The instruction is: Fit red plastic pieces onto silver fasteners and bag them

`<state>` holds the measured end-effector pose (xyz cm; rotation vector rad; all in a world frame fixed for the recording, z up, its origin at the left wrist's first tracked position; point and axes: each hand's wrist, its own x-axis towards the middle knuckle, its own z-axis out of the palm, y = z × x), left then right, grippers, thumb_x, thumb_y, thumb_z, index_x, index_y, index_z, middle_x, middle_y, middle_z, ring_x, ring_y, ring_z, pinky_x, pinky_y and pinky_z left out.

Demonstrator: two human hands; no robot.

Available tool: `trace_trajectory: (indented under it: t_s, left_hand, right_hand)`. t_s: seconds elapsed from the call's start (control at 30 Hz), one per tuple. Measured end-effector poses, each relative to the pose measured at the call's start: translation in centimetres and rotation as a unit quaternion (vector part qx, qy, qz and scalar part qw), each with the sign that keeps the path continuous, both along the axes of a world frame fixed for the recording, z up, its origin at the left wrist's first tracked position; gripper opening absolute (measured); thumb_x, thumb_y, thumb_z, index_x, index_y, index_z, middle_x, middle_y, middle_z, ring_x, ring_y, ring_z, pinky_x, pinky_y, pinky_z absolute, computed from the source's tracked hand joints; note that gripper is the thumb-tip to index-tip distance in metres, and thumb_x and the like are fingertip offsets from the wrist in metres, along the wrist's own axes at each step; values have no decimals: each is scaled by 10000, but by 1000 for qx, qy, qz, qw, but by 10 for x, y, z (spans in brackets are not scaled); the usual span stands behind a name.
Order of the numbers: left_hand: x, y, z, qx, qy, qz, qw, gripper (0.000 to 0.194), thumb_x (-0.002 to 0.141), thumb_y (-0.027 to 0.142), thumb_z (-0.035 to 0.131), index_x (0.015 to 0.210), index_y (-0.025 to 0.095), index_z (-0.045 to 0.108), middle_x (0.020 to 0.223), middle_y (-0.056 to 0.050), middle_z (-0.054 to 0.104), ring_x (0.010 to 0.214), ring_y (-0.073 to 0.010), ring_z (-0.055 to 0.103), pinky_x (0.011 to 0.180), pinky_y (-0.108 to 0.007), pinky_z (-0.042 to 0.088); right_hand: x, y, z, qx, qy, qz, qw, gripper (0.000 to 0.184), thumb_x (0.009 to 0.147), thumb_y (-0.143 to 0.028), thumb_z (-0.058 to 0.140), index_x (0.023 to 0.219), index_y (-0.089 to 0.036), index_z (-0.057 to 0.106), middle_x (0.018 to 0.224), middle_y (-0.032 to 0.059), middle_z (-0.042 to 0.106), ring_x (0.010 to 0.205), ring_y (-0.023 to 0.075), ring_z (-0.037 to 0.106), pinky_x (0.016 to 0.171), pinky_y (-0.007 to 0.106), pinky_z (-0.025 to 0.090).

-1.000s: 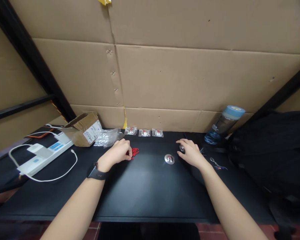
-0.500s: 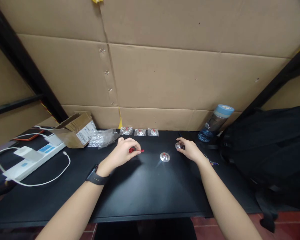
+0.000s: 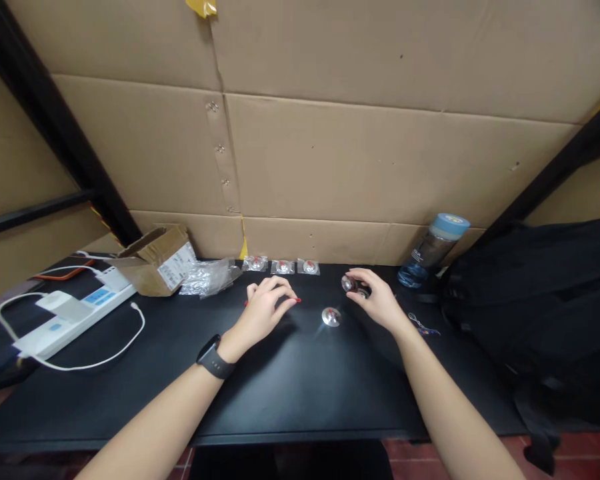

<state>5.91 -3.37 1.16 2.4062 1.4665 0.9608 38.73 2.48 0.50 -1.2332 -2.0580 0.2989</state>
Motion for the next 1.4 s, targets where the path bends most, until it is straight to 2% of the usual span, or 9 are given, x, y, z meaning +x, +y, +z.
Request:
trace_trajectory:
  t_s: [0.1, 0.23, 0.33, 0.53, 0.87, 1.23, 1.4]
  left_hand:
    - [6, -3, 0, -5, -28, 17, 999, 207, 1003, 385, 539, 983, 275, 714, 1167, -29, 652, 1092, -212, 568, 865, -367, 292]
    - [14, -6, 0, -12, -66, 30, 997, 204, 994, 383, 546, 981, 271, 717, 1154, -36, 633, 1114, -229, 556, 907, -385, 323]
    - [18, -8, -1, -7, -82, 28, 996, 168, 980, 349, 569, 962, 265, 713, 1136, -32, 625, 1101, -226, 557, 916, -386, 337]
    - [23, -12, -3, -4, -77, 5, 997, 143, 973, 313, 572, 965, 261, 705, 1137, -39, 621, 1089, -219, 553, 886, -371, 358]
    - [25, -14, -3, -2, -70, 13, 997, 112, 959, 290, 587, 953, 276, 698, 1126, -27, 630, 1078, -220, 546, 877, -380, 343]
    - [26, -16, -5, 4, -66, 14, 998, 131, 960, 296, 572, 931, 252, 692, 1106, -43, 631, 1067, -225, 545, 876, -381, 357]
    - [29, -16, -6, -3, -74, 2, 997, 106, 945, 242, 580, 943, 250, 685, 1117, -34, 627, 1065, -215, 547, 875, -371, 359]
  right_hand:
    - [-38, -17, 5, 27, 98, 65, 993, 333, 851, -258, 704, 1181, -251, 665, 1345, 111, 610, 1229, 269, 594, 965, 428, 522]
    - [-83, -40, -1, 6, 193, 140, 971, 360, 845, -299, 759, 1191, -267, 666, 1339, 116, 599, 1226, 260, 596, 967, 409, 532]
    - [-100, -50, -8, -22, 237, 159, 958, 405, 817, -323, 799, 1196, -273, 665, 1346, 113, 587, 1218, 258, 606, 964, 401, 546]
    - [-104, -53, -12, -49, 266, 160, 949, 426, 790, -355, 824, 1180, -270, 673, 1351, 110, 583, 1188, 253, 632, 946, 394, 568]
    - [-104, -56, -9, -61, 251, 165, 952, 437, 776, -357, 833, 1169, -262, 668, 1262, 92, 677, 1143, 253, 660, 949, 402, 558]
    - [-105, -54, -11, -49, 247, 158, 955, 430, 759, -361, 850, 1137, -255, 674, 1221, 84, 703, 1129, 252, 668, 934, 391, 554]
    - [-106, -55, -13, -54, 252, 159, 953, 421, 756, -352, 854, 1127, -253, 679, 1224, 85, 701, 1123, 248, 669, 939, 386, 547]
